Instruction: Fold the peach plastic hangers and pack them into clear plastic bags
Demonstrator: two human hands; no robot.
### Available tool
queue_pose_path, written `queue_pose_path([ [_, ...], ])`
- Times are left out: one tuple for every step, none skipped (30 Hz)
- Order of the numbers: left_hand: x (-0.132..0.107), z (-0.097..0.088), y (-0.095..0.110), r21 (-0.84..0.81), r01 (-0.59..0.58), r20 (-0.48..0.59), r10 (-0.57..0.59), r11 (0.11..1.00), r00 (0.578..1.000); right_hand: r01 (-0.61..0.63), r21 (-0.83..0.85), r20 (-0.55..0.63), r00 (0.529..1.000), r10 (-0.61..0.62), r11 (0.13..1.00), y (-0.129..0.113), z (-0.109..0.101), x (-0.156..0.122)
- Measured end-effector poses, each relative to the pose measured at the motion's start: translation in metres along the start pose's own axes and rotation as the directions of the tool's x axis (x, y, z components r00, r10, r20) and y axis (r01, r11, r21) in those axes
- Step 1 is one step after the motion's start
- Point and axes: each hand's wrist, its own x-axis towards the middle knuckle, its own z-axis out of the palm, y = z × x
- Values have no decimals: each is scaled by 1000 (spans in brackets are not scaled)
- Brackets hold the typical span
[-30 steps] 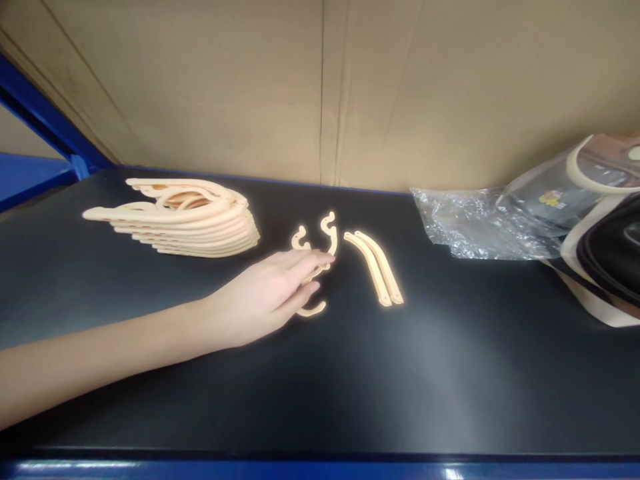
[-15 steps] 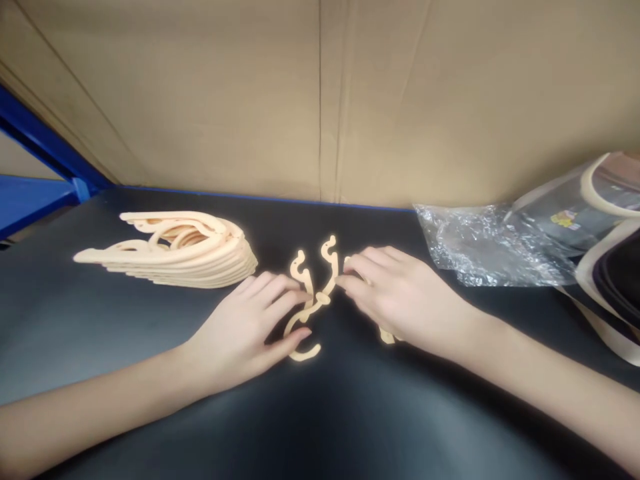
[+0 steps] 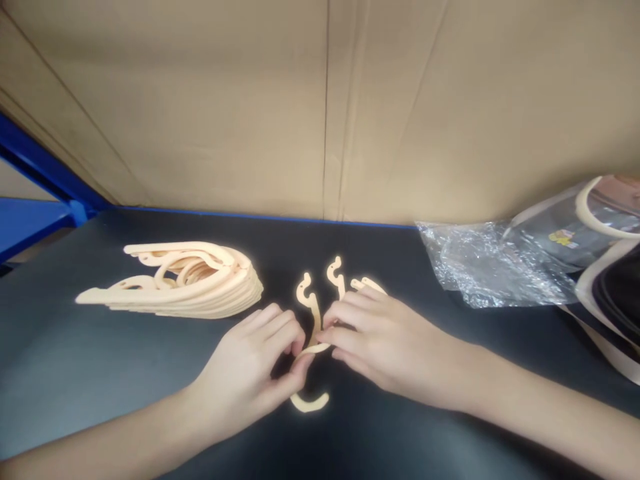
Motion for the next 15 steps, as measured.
queue_pose_path([
  [0, 1, 0, -5, -12, -5, 12, 1000, 1000, -9, -33, -27, 1000, 8, 999, -4, 3, -2],
  [0, 1, 0, -9, -29, -8, 29, 1000, 1000, -19, -66, -54, 998, 16, 998, -8, 5, -5],
  [0, 1, 0, -11, -52, -14, 52, 999, 999, -29, -105, -80, 997, 21, 994, -11, 8, -7],
  [0, 1, 0, -11, -75, -19, 75, 997, 997, -38, -147, -105, 994, 22, 988, -13, 10, -9],
  [1, 0, 0, -12, -100, -26, 99, 995, 995, -46, -190, -135, 991, 20, 981, -15, 12, -11],
  [2, -1, 1, -16, -122, -33, 121, 992, 992, -52, -230, -174, 985, 12, 972, -16, 14, -13],
  [2, -2, 1, -25, -139, -38, 138, 990, 990, -69, -261, -223, 975, 9, 963, -16, 14, -16],
  [3, -3, 1, -35, -151, -42, 150, 988, 988, -100, -274, -278, 960, 20, 956, -14, 14, -19],
  [3, -4, 1, -43, -160, -42, 158, 986, 986, -143, -264, -336, 941, 49, 954, -11, 12, -23],
  [4, -4, 1, -44, -172, -42, 170, 984, 984, -196, -222, -394, 914, 96, 955, -6, 10, -27],
  [5, -4, 1, -32, -191, -39, 190, 981, 981, -256, -147, -449, 878, 166, 955, 0, 8, -31],
  [7, -4, 1, 3, -217, -25, 217, 976, 976, -316, -31, -497, 828, 260, 948, 7, 6, -35],
  [9, -2, 1, 55, -248, -1, 248, 967, 969, -365, 124, -529, 763, 373, 923, 15, 4, -39],
  [13, 0, 2, 111, -274, 31, 272, 955, 962, -394, 301, -540, 680, 496, 869, 22, 3, -42],
  [17, 2, 4, 166, -288, 62, 281, 943, 958, -392, 475, -527, 591, 611, 788, 29, 3, -44],
])
